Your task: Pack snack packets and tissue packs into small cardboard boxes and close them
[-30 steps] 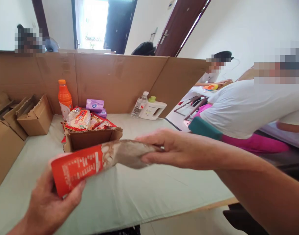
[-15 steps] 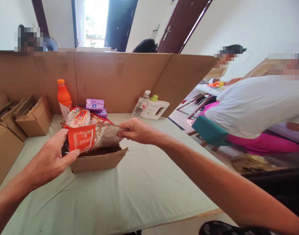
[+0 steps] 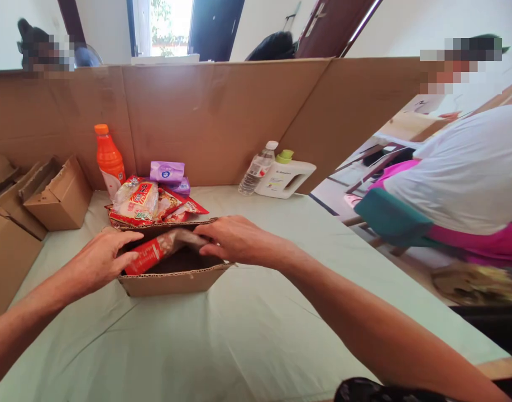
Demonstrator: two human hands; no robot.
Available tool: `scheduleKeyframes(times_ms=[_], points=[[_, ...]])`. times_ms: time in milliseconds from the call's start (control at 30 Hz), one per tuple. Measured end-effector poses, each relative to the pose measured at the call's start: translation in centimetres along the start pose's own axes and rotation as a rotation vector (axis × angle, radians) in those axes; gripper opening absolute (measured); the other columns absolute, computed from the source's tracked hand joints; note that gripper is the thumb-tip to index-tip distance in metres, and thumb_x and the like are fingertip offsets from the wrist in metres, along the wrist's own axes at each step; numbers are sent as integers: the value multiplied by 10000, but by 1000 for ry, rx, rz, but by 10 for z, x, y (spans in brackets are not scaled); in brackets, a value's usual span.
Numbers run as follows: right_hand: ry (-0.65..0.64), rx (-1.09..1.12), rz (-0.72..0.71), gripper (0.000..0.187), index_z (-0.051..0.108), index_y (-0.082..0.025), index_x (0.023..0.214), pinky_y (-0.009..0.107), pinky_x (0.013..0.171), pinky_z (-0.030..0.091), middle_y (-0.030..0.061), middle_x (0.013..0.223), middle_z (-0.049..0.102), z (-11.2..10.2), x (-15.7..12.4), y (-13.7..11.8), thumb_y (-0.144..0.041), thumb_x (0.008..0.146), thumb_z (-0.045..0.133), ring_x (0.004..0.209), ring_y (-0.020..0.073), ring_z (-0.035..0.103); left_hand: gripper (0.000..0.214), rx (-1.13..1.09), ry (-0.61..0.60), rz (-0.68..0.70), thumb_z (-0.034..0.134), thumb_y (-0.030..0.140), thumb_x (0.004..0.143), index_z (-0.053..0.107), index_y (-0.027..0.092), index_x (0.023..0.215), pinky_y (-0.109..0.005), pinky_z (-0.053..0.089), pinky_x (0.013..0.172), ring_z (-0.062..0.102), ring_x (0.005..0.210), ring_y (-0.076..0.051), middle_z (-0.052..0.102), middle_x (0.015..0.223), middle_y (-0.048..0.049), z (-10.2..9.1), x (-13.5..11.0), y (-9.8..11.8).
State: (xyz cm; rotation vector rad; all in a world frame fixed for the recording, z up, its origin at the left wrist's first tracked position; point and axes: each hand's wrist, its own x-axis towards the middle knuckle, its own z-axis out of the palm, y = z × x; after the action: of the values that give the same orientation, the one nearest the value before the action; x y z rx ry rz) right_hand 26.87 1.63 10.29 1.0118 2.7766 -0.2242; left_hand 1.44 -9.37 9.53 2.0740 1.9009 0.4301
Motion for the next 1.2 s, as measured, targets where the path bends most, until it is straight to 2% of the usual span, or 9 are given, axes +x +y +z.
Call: scheduleKeyframes(times_ms=[100,200,300,433,633,767,900,1033,1200], points=[[-60,-16,-1,199,731,-214,1099,289,635,317,69,994,777,0,0,0,-234,931,625,913,227,685,450,21,34,14,482,409,870,725,205,1189,-443,544,982,699,1096,-286,754,1220,-89,3,1,0],[-20,-4,8,186,757,-218,957,288,638,351,55,955,787,2,-4,6,-196,948,573,871,217,699,356,31,178,124,477,385,931,745,216,1093,-408,580,923,729,1010,-255,784,1114,-71,-1,-9,4],[229,105,16,227,750,-214,894,284,652,404,40,882,787,8,-19,17,-201,961,533,768,186,691,235,28,439,245,562,339,952,715,258,1110,-336,579,906,725,1004,-203,765,1135,-19,-5,-34,4],[629,287,-74,207,723,-218,883,284,686,490,33,842,775,27,-47,31,-245,973,538,732,168,687,259,108,690,179,637,325,930,666,316,1187,-324,521,968,695,1008,-182,714,1165,19,13,-74,-17],[764,273,-213,225,698,-218,1134,421,901,557,120,1150,756,63,-58,29,-343,954,644,1053,258,708,549,-79,664,99,673,297,913,488,255,1429,-420,473,1097,584,1269,-260,585,1388,-96,78,-86,-36],[832,332,-126,259,712,-223,1159,479,979,541,150,1297,695,62,-47,26,-371,969,615,1183,292,661,572,-136,731,150,660,239,913,471,279,1452,-443,447,1128,532,1331,-265,513,1466,-99,89,-76,-23],[718,353,-268,263,767,-227,1042,446,914,568,103,1052,778,44,-33,16,-281,1011,511,982,250,721,472,-114,734,210,607,236,934,524,279,1397,-447,479,1082,542,1299,-270,519,1449,-99,83,-72,-18],[384,169,-335,373,678,-147,1310,448,1011,547,157,1400,647,25,-6,0,-253,1010,482,1222,294,654,336,-105,715,206,604,183,933,591,259,1260,-418,512,1036,571,1248,-249,538,1403,-100,81,-69,-17],[266,102,-244,446,599,-102,1397,470,1129,460,176,1514,540,12,32,1,-235,979,520,1385,310,528,280,-97,662,246,560,117,938,621,257,1173,-368,542,1010,629,1187,-211,582,1367,-84,78,-63,-15]])
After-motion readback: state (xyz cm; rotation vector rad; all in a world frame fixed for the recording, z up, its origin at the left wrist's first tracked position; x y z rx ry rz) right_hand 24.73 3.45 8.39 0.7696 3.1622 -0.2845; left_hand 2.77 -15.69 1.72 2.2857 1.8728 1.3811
